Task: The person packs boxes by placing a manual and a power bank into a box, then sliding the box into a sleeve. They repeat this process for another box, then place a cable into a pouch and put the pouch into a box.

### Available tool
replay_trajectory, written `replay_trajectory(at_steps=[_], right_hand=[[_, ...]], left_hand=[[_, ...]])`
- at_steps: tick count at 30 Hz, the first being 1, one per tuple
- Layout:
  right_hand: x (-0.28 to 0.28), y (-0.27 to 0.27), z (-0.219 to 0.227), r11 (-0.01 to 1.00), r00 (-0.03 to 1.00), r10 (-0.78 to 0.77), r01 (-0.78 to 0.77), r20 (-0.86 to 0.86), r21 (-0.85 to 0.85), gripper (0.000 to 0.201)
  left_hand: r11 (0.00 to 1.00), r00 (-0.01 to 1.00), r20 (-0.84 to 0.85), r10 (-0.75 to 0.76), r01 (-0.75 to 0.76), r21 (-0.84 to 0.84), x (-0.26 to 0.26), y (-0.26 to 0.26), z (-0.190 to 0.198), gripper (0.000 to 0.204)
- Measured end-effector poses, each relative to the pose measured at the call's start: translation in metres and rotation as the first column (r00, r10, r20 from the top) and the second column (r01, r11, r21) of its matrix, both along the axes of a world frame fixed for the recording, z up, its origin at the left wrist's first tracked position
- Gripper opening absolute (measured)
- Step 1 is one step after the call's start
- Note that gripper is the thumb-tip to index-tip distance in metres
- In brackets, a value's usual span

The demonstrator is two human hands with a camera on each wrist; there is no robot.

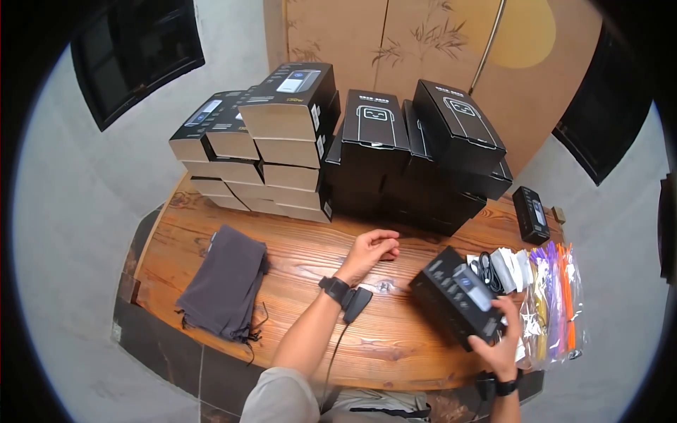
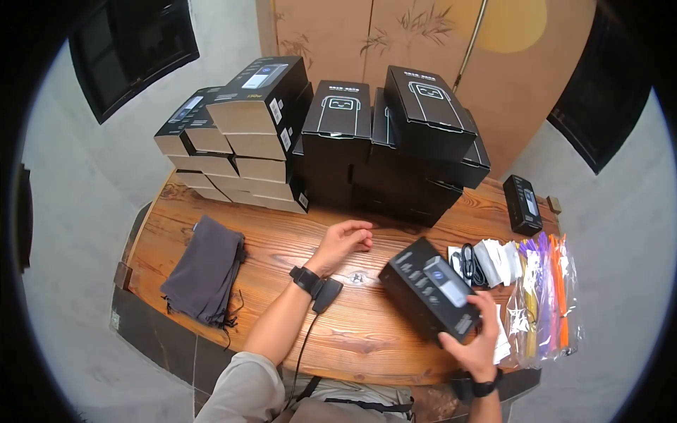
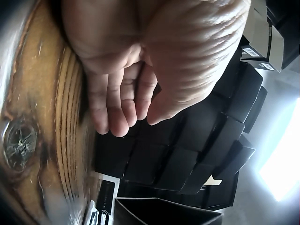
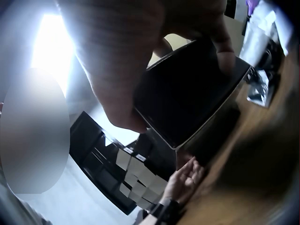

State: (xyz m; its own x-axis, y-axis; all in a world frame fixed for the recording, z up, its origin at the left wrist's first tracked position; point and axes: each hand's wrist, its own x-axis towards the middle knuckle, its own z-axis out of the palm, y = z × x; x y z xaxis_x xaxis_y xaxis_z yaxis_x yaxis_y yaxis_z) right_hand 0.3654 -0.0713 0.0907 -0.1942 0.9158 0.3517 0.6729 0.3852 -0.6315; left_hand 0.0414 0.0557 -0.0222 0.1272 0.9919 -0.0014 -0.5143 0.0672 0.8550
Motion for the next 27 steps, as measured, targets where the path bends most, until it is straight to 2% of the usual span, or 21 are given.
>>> replay_trajectory(at_steps=[5, 8, 11, 12, 14, 15, 18, 19, 22, 27], right_hand=[[-0.041, -0.001, -0.038, 0.999, 0.993, 0.005, -0.011, 0.116, 0.048, 0.073], [-0.053, 0.0, -0.042, 0.999, 0.996, 0.035, -0.035, 0.077, 0.004, 0.081], [-0.055, 0.001, -0.038, 0.983, 0.984, 0.17, -0.165, 0.06, -0.085, 0.092], [-0.055, 0.002, -0.039, 0.958, 0.976, 0.201, -0.215, -0.088, -0.193, 0.096], [-0.052, 0.004, -0.051, 0.858, 0.902, 0.202, -0.351, -0.382, -0.374, 0.103], [-0.043, 0.009, -0.067, 0.865, 0.882, 0.23, -0.378, -0.411, -0.329, 0.101], [-0.031, 0.017, -0.085, 0.799, 0.729, 0.068, -0.449, -0.681, -0.401, 0.095], [-0.03, 0.016, -0.087, 0.808, 0.748, 0.085, -0.438, -0.659, -0.393, 0.082], [-0.03, 0.016, -0.091, 0.833, 0.811, 0.175, -0.425, -0.559, -0.355, 0.069], [-0.035, 0.015, -0.086, 0.861, 0.822, 0.185, -0.4, -0.538, -0.315, 0.057]], left_hand=[[1.0, 0.999, -0.053, 0.01, -0.009, 0.012, -0.007, -0.006, 0.009, 0.033], [0.999, 0.997, -0.074, 0.011, -0.008, 0.037, -0.01, -0.01, 0.009, 0.035], [0.997, 0.983, -0.179, 0.033, -0.019, 0.081, -0.008, -0.014, 0.012, 0.034], [0.995, 0.972, -0.229, 0.048, -0.025, 0.101, -0.007, -0.014, 0.013, 0.033], [0.999, 0.981, -0.194, 0.02, -0.01, 0.054, -0.009, -0.015, 0.013, 0.034], [0.999, 0.984, -0.179, 0.017, -0.008, 0.053, -0.01, -0.014, 0.009, 0.034], [0.999, 0.984, -0.176, -0.008, 0.015, 0.041, -0.015, -0.016, 0.007, 0.035], [0.999, 0.983, -0.184, -0.02, 0.026, 0.035, -0.017, -0.017, 0.007, 0.035], [0.997, 0.983, -0.183, 0.013, 0.002, 0.079, -0.02, -0.023, 0.009, 0.036], [0.993, 0.943, -0.332, 0.021, 0.018, 0.114, -0.021, -0.029, 0.014, 0.032]])
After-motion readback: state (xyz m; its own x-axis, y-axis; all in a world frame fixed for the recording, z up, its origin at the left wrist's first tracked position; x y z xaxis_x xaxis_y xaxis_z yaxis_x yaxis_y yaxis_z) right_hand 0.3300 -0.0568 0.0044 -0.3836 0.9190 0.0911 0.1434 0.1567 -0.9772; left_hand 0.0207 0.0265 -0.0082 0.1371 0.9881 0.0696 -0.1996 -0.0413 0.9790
